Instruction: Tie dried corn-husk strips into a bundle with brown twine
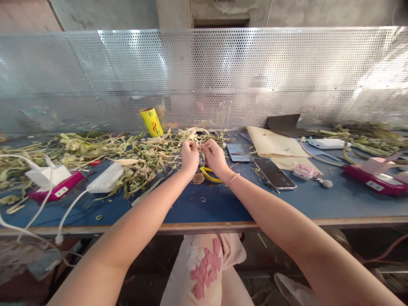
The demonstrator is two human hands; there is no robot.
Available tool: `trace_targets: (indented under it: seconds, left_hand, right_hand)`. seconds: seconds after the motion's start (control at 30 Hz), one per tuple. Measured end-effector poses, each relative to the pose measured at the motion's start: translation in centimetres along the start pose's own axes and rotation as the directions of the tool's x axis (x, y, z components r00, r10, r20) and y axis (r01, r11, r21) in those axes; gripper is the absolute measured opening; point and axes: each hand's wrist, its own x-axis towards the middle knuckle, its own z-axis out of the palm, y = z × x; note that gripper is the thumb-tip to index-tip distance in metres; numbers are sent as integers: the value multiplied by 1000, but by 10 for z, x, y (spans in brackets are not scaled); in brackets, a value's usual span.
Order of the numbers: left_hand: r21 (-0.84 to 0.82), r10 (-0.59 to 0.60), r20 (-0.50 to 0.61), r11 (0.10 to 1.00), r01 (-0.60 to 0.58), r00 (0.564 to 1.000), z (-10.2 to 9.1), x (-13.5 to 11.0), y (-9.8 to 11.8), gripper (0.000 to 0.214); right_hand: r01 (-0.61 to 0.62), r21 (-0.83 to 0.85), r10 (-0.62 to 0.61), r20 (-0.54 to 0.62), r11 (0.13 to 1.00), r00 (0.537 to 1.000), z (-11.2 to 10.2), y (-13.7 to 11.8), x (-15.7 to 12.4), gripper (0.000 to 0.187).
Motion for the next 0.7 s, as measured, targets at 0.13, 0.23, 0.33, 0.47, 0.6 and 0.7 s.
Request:
trace_targets:
  seconds: [0.13,0.23,0.33,0.47,0.6,0.7]
  left_hand:
    - [8,-16,-59,1000,17,998,-2,-2,8,14]
    - [-4,19,-44,1000,-19,999,-3,-2,11,16]
    - [27,61,-46,998,-60,997,-4,-3,14,16]
    - [82,109,-41,991,-106,993,-5,-6,18,16]
    - [104,142,-18,985,-139,990,-5,-10,21,16]
    - [108,120,-41,987,-115,992,-5,-11,20,17]
  right_hand:
    - [-27,63,28,-7,998,1000,1,4,2,17]
    - [-52,139,54,-15,989,998,2,3,2,17]
    - [-97,243,105,-21,965,994,3,2,3,18]
    - [-151,339,175,-41,929,984,4,4,4,19]
    - [-192,376,224,-42,906,974,3,6,5,21]
    - [-176,379,198,-20,908,980,2,5,5,22]
